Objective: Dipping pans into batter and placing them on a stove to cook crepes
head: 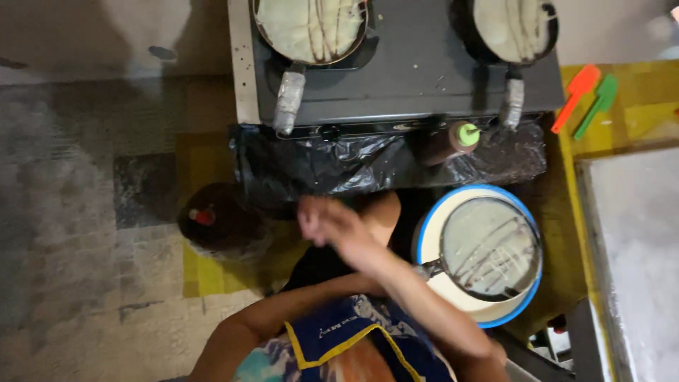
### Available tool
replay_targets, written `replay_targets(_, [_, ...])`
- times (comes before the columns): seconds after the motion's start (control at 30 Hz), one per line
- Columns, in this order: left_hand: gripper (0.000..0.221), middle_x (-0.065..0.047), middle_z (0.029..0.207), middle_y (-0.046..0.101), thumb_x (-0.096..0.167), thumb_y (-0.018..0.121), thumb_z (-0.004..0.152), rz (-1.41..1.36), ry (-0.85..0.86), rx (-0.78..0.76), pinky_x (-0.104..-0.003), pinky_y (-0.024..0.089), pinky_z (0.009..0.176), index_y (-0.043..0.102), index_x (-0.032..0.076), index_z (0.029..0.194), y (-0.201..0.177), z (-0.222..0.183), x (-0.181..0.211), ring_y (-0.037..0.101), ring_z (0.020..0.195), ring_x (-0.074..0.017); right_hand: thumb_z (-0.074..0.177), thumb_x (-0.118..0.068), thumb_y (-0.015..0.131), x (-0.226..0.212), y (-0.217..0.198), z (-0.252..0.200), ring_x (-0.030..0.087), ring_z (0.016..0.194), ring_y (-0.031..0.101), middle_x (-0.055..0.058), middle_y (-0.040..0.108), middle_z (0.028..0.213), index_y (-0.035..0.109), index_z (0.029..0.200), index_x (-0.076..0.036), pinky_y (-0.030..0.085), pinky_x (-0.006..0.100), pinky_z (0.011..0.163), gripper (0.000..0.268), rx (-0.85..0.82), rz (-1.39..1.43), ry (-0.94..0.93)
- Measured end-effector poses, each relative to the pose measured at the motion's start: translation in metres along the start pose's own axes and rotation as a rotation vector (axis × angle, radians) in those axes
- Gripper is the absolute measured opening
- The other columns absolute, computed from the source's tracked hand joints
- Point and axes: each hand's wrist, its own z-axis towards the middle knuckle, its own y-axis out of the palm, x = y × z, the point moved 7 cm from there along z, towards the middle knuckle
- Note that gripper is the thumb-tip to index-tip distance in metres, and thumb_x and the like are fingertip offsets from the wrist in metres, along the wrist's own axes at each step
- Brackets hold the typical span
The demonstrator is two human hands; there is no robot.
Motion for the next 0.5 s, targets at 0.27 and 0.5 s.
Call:
replay_targets(0.27, [0.043,0.004,0.078,0.062,0.05,0.073,0.062,0.198,-0.308,0.406,-0.03,0.045,0.068,0.071,0.014,0.086,-0.009,-0.009,0.004,0.052,0.077,-0.0072,0.095,-0.028,0.065,-0.003,-0.086,-0.2,0.014,0.106,0.075,0.006,0.082,0.118,0.075,0.119,-0.005,0.06,0.031,0.095,0.034,0.005,-0.462,0.306])
replay_targets(0.5, [0.033,-0.003,0.071,0.069,0.042,0.077,0.075,0.213,-0.162,0.409,-0.028,0.046,0.057,0.07,0.012,0.087,0.008,-0.016,0.033,0.059,0.06,-0.0109,0.093,-0.027,0.066,0.02,-0.141,-0.249,0.009,0.104,0.075,0.0,0.086,0.11,0.08,0.115,-0.014,0.054,0.027,0.095,0.029,0.379,-0.715,0.32])
